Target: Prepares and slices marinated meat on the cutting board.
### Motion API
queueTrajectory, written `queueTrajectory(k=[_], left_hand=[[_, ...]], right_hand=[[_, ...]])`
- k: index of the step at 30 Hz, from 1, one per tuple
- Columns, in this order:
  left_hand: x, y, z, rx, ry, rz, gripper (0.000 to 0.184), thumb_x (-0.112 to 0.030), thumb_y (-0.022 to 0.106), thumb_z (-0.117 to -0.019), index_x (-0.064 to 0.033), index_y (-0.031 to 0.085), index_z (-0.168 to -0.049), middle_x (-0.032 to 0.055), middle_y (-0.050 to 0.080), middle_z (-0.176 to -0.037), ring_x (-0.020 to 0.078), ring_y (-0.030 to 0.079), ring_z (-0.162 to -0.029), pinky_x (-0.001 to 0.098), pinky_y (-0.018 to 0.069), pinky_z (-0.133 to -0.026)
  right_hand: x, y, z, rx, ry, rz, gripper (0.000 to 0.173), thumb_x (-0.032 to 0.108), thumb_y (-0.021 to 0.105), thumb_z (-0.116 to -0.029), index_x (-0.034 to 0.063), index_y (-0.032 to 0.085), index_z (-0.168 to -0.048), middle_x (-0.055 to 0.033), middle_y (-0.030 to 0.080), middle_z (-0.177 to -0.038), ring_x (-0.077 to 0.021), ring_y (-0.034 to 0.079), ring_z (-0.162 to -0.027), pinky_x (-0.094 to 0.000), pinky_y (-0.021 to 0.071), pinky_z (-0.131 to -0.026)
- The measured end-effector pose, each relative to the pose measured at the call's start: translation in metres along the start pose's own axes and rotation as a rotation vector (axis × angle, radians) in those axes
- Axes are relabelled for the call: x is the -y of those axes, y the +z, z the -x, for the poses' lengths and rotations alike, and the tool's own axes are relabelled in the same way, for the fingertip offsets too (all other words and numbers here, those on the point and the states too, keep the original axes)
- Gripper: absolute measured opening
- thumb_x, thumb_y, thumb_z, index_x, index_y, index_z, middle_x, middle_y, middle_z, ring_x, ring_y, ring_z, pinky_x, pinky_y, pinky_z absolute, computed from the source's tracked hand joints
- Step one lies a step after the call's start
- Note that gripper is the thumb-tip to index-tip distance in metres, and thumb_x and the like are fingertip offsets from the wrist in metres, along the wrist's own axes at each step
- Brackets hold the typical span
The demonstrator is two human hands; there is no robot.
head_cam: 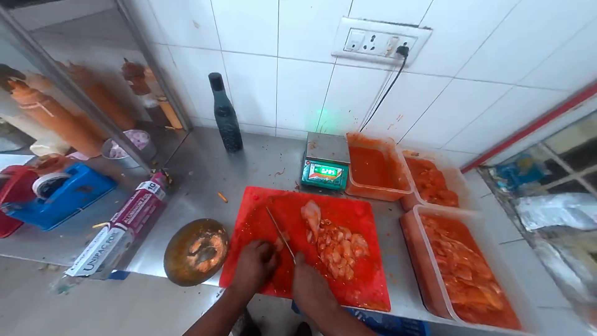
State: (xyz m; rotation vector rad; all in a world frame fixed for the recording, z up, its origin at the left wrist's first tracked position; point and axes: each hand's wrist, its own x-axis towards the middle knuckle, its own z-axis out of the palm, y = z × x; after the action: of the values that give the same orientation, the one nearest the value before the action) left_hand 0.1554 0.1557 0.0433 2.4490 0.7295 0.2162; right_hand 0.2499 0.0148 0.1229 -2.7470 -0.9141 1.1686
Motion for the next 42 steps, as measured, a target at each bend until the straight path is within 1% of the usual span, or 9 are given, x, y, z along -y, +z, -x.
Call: queueTrajectory(k=[4, 7, 9, 14, 21, 26, 31, 34, 42], left_hand=[[-0.007, 0.0, -0.004, 0.012, -0.059, 0.018, 0.031, -0.034, 0.061, -0.0976, -0.0099, 0.077, -0.107, 0.0087, 0.073, -0.117, 0.0247, 0.068, -0.115, 0.043, 0.0518, -0.104], [-0.004, 0.001, 0.003, 0.043, -0.053, 0.043, 0.034, -0.038, 0.059, -0.1002, -0.0125, 0.077, -0.114, 0.0085, 0.072, -0.122, 0.0244, 0.065, -0.12, 0.0429, 0.0492, -0.108], [0.003, 0.001, 0.01, -0.008, -0.047, 0.042, 0.037, -0.039, 0.061, -0.0987, -0.0125, 0.075, -0.119, 0.0089, 0.072, -0.122, 0.0248, 0.066, -0.119, 0.0438, 0.0508, -0.107], [0.015, 0.004, 0.023, -0.113, -0.029, 0.038, 0.033, -0.042, 0.063, -0.0982, -0.0133, 0.079, -0.107, 0.0071, 0.074, -0.112, 0.0242, 0.069, -0.11, 0.0446, 0.0544, -0.101], [0.011, 0.001, 0.018, -0.104, -0.06, 0.056, 0.031, -0.038, 0.063, -0.0988, -0.0138, 0.08, -0.106, 0.0066, 0.075, -0.115, 0.0236, 0.069, -0.113, 0.0427, 0.0529, -0.103], [0.008, -0.002, 0.018, -0.017, -0.036, 0.048, 0.032, -0.037, 0.06, -0.1006, -0.0134, 0.079, -0.11, 0.0067, 0.074, -0.12, 0.0227, 0.067, -0.118, 0.0416, 0.0509, -0.107], [0.017, -0.013, 0.03, -0.012, -0.101, 0.001, 0.036, -0.039, 0.062, -0.0975, -0.0112, 0.076, -0.114, 0.01, 0.072, -0.122, 0.0261, 0.066, -0.119, 0.0433, 0.0517, -0.106], [0.023, -0.013, 0.045, -0.049, -0.134, 0.031, 0.036, -0.042, 0.062, -0.0971, -0.0116, 0.077, -0.11, 0.0094, 0.072, -0.117, 0.025, 0.067, -0.115, 0.0439, 0.0534, -0.103], [0.016, -0.011, 0.035, -0.052, -0.194, 0.001, 0.035, -0.043, 0.064, -0.0958, -0.0134, 0.078, -0.107, 0.0069, 0.073, -0.112, 0.023, 0.069, -0.109, 0.0411, 0.0556, -0.098]], right_hand=[[-0.05, 0.015, 0.02, -0.062, 0.139, -0.124, 0.046, 0.017, 0.051, -0.1036, 0.0073, 0.038, -0.147, -0.0195, 0.072, -0.106, -0.0377, 0.074, -0.099, -0.0539, 0.0591, -0.085], [-0.074, 0.016, 0.032, -0.069, 0.124, -0.108, 0.048, 0.022, 0.052, -0.1045, 0.0067, 0.039, -0.148, -0.0203, 0.072, -0.105, -0.0387, 0.073, -0.1, -0.055, 0.0581, -0.087], [-0.066, 0.012, 0.037, -0.056, 0.049, -0.091, 0.042, 0.029, 0.048, -0.1074, 0.0068, 0.043, -0.143, -0.0194, 0.072, -0.101, -0.0382, 0.074, -0.097, -0.0543, 0.0583, -0.084], [-0.031, 0.018, 0.028, -0.006, -0.081, -0.005, 0.039, 0.036, 0.037, -0.1108, 0.0102, 0.046, -0.139, -0.0169, 0.072, -0.1, -0.0362, 0.074, -0.095, -0.0524, 0.0593, -0.081], [-0.027, 0.01, 0.036, 0.063, -0.027, 0.096, 0.039, 0.028, 0.042, -0.1093, 0.007, 0.044, -0.142, -0.0208, 0.072, -0.106, -0.0399, 0.073, -0.1, -0.0551, 0.0589, -0.084], [0.007, 0.0, -0.006, 0.054, -0.057, 0.087, 0.043, 0.014, 0.044, -0.1052, 0.0085, 0.037, -0.147, -0.0193, 0.07, -0.112, -0.0366, 0.073, -0.104, -0.0529, 0.0593, -0.086], [-0.042, 0.013, 0.02, -0.017, 0.044, -0.083, 0.043, 0.021, 0.048, -0.1052, 0.0066, 0.043, -0.145, -0.0204, 0.072, -0.106, -0.0385, 0.073, -0.099, -0.0558, 0.0587, -0.085], [-0.07, 0.014, 0.035, -0.032, 0.129, -0.082, 0.046, 0.021, 0.052, -0.1041, 0.0066, 0.041, -0.147, -0.0215, 0.072, -0.104, -0.0402, 0.073, -0.099, -0.0558, 0.0581, -0.086], [-0.027, 0.021, 0.05, 0.066, -0.083, 0.015, 0.039, 0.034, 0.04, -0.11, 0.007, 0.047, -0.138, -0.0188, 0.072, -0.099, -0.0384, 0.074, -0.096, -0.0539, 0.0589, -0.081]])
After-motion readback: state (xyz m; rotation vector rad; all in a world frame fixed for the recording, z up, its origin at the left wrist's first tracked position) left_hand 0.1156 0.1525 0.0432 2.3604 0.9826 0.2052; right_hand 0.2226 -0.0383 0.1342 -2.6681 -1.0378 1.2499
